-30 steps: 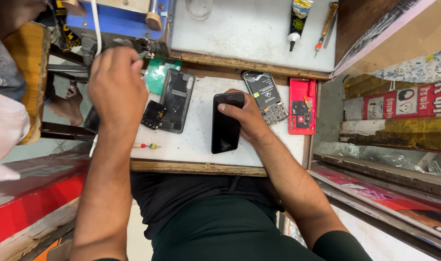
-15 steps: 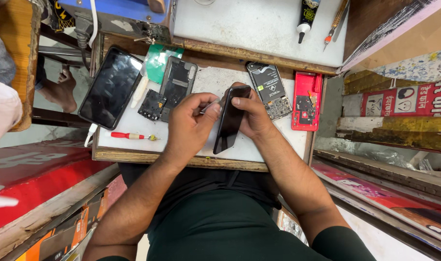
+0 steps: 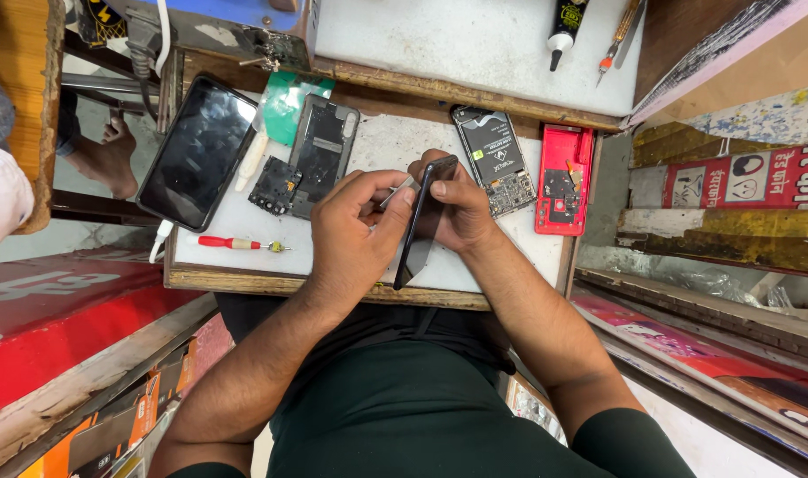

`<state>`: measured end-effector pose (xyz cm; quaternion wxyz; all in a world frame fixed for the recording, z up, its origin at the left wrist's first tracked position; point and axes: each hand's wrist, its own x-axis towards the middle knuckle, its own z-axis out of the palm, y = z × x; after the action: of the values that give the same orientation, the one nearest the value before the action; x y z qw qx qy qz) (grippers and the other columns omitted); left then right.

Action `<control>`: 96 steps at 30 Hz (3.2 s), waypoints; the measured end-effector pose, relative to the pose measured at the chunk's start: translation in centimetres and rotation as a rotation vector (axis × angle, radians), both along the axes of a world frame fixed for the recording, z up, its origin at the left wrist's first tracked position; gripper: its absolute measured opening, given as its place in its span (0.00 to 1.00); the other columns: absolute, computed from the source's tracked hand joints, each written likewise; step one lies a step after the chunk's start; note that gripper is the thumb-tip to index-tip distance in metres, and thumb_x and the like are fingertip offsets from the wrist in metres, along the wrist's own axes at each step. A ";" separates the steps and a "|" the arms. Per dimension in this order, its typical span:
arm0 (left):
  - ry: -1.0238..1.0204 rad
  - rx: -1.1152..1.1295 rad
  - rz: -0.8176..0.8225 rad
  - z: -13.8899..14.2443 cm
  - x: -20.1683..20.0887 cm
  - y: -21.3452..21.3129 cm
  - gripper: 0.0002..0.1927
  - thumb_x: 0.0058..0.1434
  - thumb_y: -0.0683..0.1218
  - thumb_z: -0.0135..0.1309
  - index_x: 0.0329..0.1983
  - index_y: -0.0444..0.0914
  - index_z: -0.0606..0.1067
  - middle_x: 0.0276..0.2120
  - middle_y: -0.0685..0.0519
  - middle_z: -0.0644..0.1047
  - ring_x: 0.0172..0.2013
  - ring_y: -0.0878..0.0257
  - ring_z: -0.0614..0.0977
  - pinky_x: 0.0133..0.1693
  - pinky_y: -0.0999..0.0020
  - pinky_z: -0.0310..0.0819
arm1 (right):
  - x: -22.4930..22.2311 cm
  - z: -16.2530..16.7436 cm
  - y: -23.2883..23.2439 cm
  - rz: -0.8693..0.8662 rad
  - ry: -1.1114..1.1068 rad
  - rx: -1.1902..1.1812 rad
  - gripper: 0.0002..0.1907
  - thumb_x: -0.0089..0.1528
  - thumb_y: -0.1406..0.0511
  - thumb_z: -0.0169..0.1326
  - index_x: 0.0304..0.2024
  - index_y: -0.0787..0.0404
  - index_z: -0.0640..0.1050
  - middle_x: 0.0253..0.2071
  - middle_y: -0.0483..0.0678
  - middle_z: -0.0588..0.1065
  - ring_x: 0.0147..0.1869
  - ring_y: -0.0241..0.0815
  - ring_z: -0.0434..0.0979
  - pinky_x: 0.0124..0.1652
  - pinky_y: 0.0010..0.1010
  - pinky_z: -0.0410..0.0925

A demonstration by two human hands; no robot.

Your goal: The person disassembles a smartphone, removes the motherboard, and then reassembles the device. They use a screwdriver to remove screws and a plastic tool to pry open the casing. The person also inserts a SIM card into the phone.

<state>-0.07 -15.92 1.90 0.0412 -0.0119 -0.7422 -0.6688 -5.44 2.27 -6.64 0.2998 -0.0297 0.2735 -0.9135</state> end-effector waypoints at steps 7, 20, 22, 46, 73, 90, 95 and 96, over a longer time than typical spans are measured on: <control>0.034 0.023 0.006 0.0 -0.1 0.4 0.08 0.69 0.39 0.58 0.50 0.33 0.78 0.40 0.50 0.80 0.40 0.67 0.85 0.39 0.75 0.84 | 0.1 0.4 0.1 -0.047 0.031 0.052 0.11 0.58 0.68 0.63 0.35 0.61 0.71 0.33 0.46 0.71 0.39 0.38 0.72 0.43 0.32 0.69; 0.249 -0.243 0.130 0.5 0.4 0.7 0.08 0.66 0.37 0.61 0.47 0.33 0.78 0.36 0.48 0.79 0.35 0.58 0.86 0.36 0.69 0.82 | 0.6 2.0 -0.4 -0.126 0.196 0.224 0.10 0.60 0.67 0.61 0.35 0.61 0.72 0.34 0.47 0.71 0.40 0.37 0.70 0.42 0.30 0.66; 0.259 -0.260 0.122 0.5 0.4 0.7 0.08 0.66 0.37 0.60 0.47 0.34 0.78 0.37 0.48 0.79 0.35 0.57 0.86 0.36 0.69 0.81 | 0.6 2.0 -0.4 -0.134 0.208 0.244 0.10 0.60 0.67 0.61 0.36 0.61 0.72 0.34 0.47 0.72 0.40 0.37 0.70 0.42 0.30 0.66; 0.236 -0.138 0.138 -3.3 -6.1 -7.2 0.03 0.73 0.35 0.60 0.48 0.33 0.80 0.42 0.51 0.81 0.39 0.67 0.84 0.40 0.73 0.79 | 0.0 0.6 0.2 -0.005 -0.028 0.170 0.12 0.60 0.68 0.64 0.39 0.61 0.73 0.34 0.49 0.75 0.36 0.40 0.76 0.38 0.32 0.73; -0.299 -0.129 -0.157 -3.8 -3.3 -3.5 0.06 0.62 0.44 0.56 0.37 0.35 0.77 0.25 0.53 0.83 0.22 0.68 0.84 0.25 0.73 0.77 | 0.7 4.3 -2.6 -0.126 0.171 0.872 0.08 0.57 0.69 0.64 0.37 0.66 0.79 0.31 0.44 0.78 0.33 0.31 0.76 0.33 0.23 0.69; -0.462 0.369 -0.218 -6.0 -3.6 -3.4 0.04 0.67 0.39 0.49 0.42 0.33 0.72 0.29 0.50 0.81 0.27 0.66 0.83 0.29 0.73 0.80 | 0.0 3.9 -1.2 -0.074 0.006 0.774 0.12 0.56 0.69 0.64 0.40 0.69 0.79 0.32 0.48 0.79 0.33 0.37 0.79 0.33 0.28 0.73; -0.294 0.232 -0.258 -5.5 -3.9 -2.6 0.11 0.67 0.38 0.53 0.52 0.33 0.73 0.31 0.53 0.79 0.30 0.69 0.82 0.32 0.75 0.79 | -0.3 3.8 -0.1 -0.043 0.009 0.707 0.13 0.57 0.69 0.63 0.43 0.69 0.79 0.36 0.48 0.79 0.37 0.35 0.79 0.38 0.25 0.73; -0.290 0.211 -0.258 -5.2 -4.1 -2.5 0.11 0.68 0.38 0.53 0.52 0.32 0.74 0.31 0.53 0.79 0.30 0.70 0.82 0.32 0.75 0.79 | -0.5 3.8 0.0 -0.035 0.015 0.708 0.13 0.58 0.69 0.63 0.43 0.69 0.79 0.36 0.47 0.79 0.38 0.34 0.79 0.38 0.25 0.73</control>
<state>-4.18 -18.44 -3.33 -0.1510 -0.0060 -0.6585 -0.7373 -5.96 2.26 -2.80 0.2739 0.0739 0.5757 -0.7668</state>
